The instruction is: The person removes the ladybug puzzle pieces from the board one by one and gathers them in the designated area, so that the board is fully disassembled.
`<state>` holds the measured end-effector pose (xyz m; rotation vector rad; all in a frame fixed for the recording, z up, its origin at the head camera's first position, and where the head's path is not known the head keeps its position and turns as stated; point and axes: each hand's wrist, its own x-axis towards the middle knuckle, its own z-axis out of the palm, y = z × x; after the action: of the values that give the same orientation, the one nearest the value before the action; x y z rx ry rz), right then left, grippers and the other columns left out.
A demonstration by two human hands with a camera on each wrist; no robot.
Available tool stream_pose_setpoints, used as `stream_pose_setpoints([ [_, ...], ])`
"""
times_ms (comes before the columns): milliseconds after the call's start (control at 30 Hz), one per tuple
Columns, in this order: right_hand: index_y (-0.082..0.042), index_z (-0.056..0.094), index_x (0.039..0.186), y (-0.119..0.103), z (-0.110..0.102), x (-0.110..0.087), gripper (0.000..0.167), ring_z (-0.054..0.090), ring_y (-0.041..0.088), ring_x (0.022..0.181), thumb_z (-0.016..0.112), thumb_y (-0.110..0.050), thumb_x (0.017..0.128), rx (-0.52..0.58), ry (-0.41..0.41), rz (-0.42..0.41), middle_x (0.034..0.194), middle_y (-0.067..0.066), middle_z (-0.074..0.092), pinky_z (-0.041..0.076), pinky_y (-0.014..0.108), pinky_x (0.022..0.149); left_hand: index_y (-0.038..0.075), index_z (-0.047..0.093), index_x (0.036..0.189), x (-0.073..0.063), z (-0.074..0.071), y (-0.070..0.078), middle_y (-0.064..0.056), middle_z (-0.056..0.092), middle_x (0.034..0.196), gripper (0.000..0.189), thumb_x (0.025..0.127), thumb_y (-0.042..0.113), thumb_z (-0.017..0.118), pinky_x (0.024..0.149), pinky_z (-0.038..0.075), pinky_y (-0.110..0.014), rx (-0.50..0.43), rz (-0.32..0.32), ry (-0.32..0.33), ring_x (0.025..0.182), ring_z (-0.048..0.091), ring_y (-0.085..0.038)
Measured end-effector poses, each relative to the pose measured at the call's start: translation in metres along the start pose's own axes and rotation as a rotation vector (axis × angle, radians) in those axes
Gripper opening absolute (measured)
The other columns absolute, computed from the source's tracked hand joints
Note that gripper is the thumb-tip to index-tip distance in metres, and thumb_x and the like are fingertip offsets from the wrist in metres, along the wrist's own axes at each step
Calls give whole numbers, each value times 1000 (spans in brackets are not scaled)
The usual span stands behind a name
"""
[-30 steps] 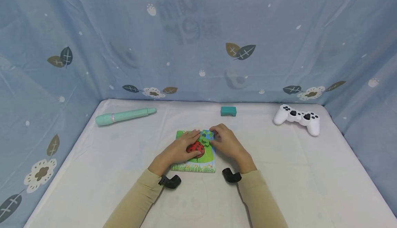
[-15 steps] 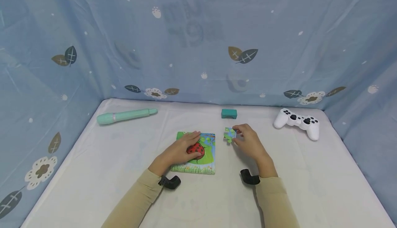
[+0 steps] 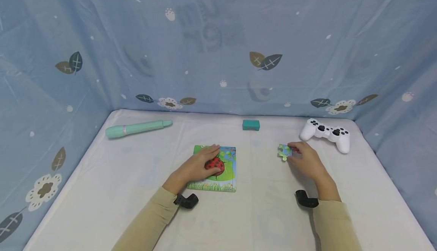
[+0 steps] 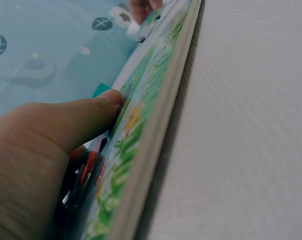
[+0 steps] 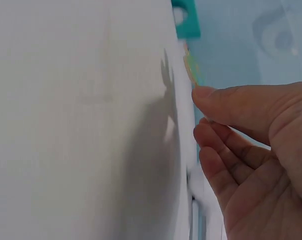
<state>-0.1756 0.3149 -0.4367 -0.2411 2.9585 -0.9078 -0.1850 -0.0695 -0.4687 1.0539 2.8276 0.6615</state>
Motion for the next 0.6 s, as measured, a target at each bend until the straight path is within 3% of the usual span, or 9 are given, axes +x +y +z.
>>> stream_pose_setpoints([
  [300, 6, 48, 130, 33, -16, -11, 48, 49, 50, 113, 64, -15, 90, -13, -23, 61, 124, 31, 50, 45, 60, 91, 5, 39, 145, -1, 0, 0, -6, 32, 154, 71, 91, 48, 58, 120, 22, -36, 1, -7, -14, 143, 27, -20],
  [600, 9, 49, 128, 42, -19, -8, 44, 49, 46, 110, 61, -8, 88, -13, -50, 24, 121, 32, 49, 42, 59, 90, 4, 39, 144, 0, 0, 0, -6, 31, 154, 72, 91, 48, 58, 118, 26, -39, -26, -16, -4, 143, 27, -23],
])
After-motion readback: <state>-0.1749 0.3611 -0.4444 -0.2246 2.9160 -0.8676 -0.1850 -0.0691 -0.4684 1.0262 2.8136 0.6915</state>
